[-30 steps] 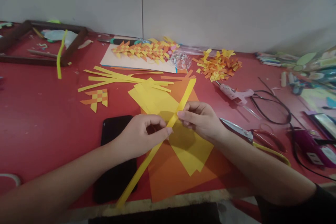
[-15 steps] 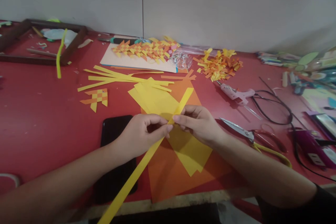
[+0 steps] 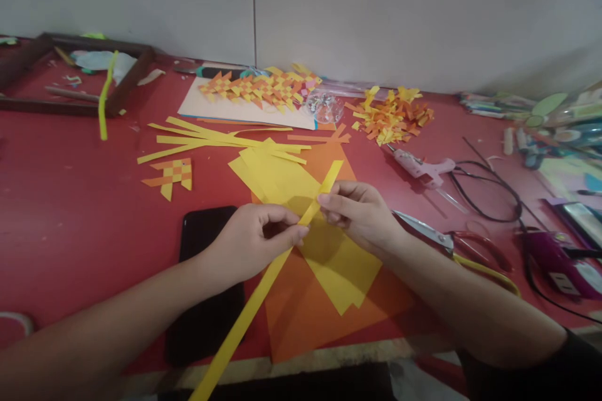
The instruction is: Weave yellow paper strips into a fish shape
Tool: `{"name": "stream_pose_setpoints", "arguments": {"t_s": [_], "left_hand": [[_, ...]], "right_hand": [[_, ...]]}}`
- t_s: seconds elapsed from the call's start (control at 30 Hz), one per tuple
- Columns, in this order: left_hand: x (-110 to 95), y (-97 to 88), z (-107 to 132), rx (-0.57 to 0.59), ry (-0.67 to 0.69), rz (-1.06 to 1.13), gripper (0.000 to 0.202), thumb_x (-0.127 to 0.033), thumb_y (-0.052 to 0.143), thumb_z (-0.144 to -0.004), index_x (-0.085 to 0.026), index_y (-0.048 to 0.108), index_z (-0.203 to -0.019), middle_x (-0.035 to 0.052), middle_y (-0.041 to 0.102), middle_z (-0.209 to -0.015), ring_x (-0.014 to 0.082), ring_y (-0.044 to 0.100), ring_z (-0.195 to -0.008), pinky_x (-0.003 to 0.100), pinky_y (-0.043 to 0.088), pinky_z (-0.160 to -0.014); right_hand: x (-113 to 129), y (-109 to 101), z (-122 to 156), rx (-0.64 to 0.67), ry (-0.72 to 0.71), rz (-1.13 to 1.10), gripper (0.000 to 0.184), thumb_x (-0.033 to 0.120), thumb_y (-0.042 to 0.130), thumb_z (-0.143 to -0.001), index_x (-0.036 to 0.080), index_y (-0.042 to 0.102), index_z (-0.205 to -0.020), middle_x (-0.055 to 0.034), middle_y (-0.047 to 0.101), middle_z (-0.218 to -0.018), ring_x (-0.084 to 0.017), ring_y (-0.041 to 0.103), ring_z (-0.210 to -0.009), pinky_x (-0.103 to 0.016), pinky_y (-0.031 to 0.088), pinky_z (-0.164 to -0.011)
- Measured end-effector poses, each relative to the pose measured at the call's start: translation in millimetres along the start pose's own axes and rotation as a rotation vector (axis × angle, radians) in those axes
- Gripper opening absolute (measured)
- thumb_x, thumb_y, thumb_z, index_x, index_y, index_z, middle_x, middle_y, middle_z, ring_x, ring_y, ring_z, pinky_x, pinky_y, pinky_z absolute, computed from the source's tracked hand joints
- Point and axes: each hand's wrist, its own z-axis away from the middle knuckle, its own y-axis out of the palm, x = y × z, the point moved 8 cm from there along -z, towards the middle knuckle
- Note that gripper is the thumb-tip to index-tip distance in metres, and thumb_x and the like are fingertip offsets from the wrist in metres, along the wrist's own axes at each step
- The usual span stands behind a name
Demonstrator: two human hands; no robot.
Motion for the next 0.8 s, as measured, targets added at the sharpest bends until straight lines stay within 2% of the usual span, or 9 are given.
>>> {"name": "stream_pose_setpoints", "arguments": {"t_s": [0.17,0.27,0.37,0.5,0.8], "left_hand": [[2.1,2.8,-0.5,0.026,-0.002,0.000,0.026,-0.037,0.062,-0.086,-0.015,0.063,-0.072,-0.0028,0.056,-0.063,0.0088,0.046,-0.058,0.020,0.036,-0.054],[-1.1,0.6,-1.4,-0.011,0.036,0.006,0.027,-0.039,0.062,-0.086,-0.015,0.062,-0.072,-0.0042,0.050,-0.063,0.0083,0.041,-0.058,0.020,0.033,-0.053],[-5.0,-2.9,-1.2,-0.056,0.071,0.043,0.026,-0.037,0.061,-0.087,-0.015,0.063,-0.074,-0.0035,0.053,-0.065,0.0088,0.043,-0.060,0.021,0.034,-0.056],[-4.7,-2.2,-0.3,-0.029,0.042,0.052,0.026,-0.035,0.061,-0.086,-0.014,0.060,-0.069,-0.0040,0.049,-0.061,0.0081,0.039,-0.057,0.021,0.032,-0.053],[-2.7,2.1,0.6,0.031,-0.001,0.049,0.024,-0.034,0.063,-0.084,-0.014,0.064,-0.069,-0.0031,0.054,-0.060,0.0078,0.041,-0.054,0.021,0.032,-0.051]], "right_hand": [[2.8,1.2,1.4,-0.011,-0.044,-0.023,0.037,0.037,0.085,-0.064,0.017,0.055,-0.058,0.0067,0.048,-0.047,-0.005,0.038,-0.043,-0.023,0.022,-0.044],[1.5,8.3,3.9,0.033,-0.084,0.031,0.033,0.037,0.083,-0.068,0.017,0.057,-0.061,0.0072,0.047,-0.049,-0.005,0.037,-0.044,-0.023,0.023,-0.043],[-0.5,16.2,6.1,0.081,-0.097,0.069,0.033,0.038,0.082,-0.070,0.017,0.058,-0.062,0.0069,0.047,-0.050,-0.005,0.037,-0.045,-0.023,0.024,-0.043],[-1.3,19.3,6.3,0.098,-0.084,0.056,0.032,0.036,0.084,-0.067,0.018,0.058,-0.061,0.0056,0.051,-0.053,-0.006,0.038,-0.047,-0.024,0.024,-0.044],[-2.3,9.0,3.2,0.059,-0.032,0.004,0.034,0.036,0.085,-0.065,0.017,0.057,-0.060,0.0074,0.046,-0.047,-0.004,0.036,-0.043,-0.023,0.021,-0.043]]}}
